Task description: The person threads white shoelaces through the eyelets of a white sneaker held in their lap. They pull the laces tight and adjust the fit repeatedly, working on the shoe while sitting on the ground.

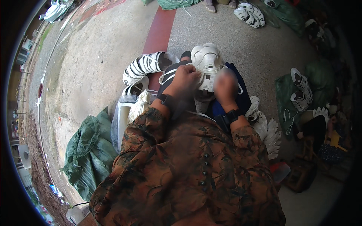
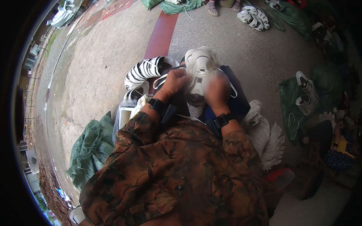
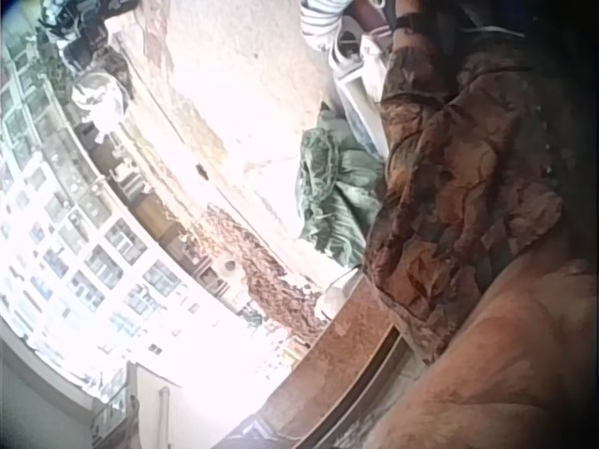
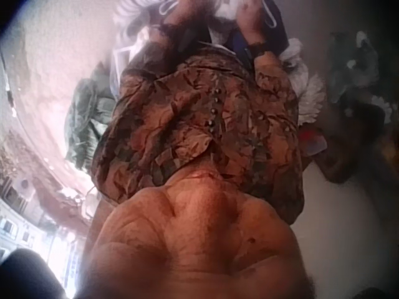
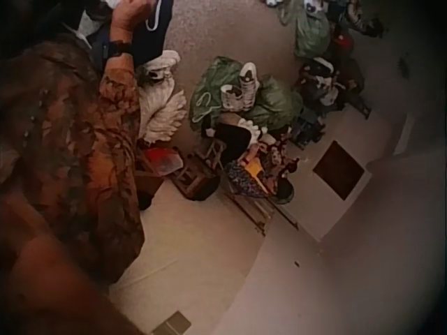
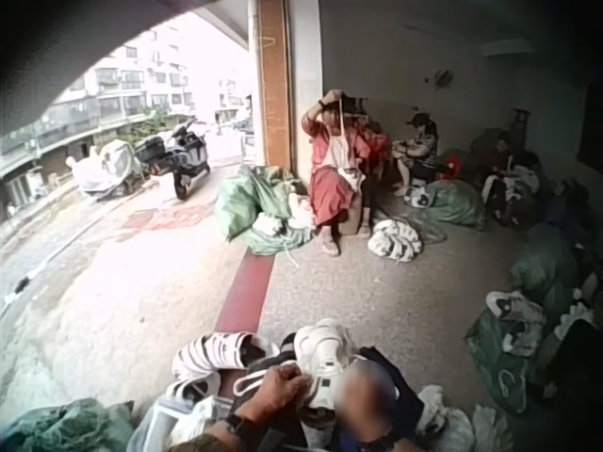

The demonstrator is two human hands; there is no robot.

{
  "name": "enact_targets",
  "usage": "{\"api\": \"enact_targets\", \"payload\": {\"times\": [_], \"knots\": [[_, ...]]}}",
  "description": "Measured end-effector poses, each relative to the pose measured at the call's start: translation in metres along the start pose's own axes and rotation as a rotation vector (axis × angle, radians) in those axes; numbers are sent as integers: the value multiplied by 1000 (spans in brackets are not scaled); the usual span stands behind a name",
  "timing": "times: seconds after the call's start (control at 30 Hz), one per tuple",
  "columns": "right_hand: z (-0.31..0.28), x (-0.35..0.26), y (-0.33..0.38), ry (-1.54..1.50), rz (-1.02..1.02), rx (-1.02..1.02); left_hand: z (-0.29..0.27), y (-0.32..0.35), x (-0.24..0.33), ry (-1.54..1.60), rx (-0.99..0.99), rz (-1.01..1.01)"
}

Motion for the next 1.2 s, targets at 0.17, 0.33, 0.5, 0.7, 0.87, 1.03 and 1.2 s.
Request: {"api": "enact_targets", "payload": {"times": [0.17, 0.33, 0.5, 0.7, 0.87, 1.03, 1.2], "knots": [[-2, -28, -10, -96, -232, -36, 8, -8, 0, -541, 124, 274], [15, -20, -13, -102, -231, -128, 29, -25, 3, -931, 59, 348], [17, -20, -14, -146, -225, -125, 8, -24, -13, -308, 81, 98], [18, -19, -13, -98, -243, -128, 36, 2, -2, -892, 110, 727], [11, -38, -14, -42, -286, -136, 33, 16, 2, -867, 194, 711], [27, -39, -13, 102, -347, -234, 16, -4, -20, -523, 189, 434], [43, -49, -20, 102, -357, -220, 6, -5, -21, -374, 160, 378]]}}
Point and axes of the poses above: each hand's wrist, its own y-axis away from the middle knuckle, its own z-axis out of the palm, x = y × z, the point moved 4 cm from there along -y, towards the middle knuckle, and after that the axes turned 3 degrees about x, right-handed, at the moved point
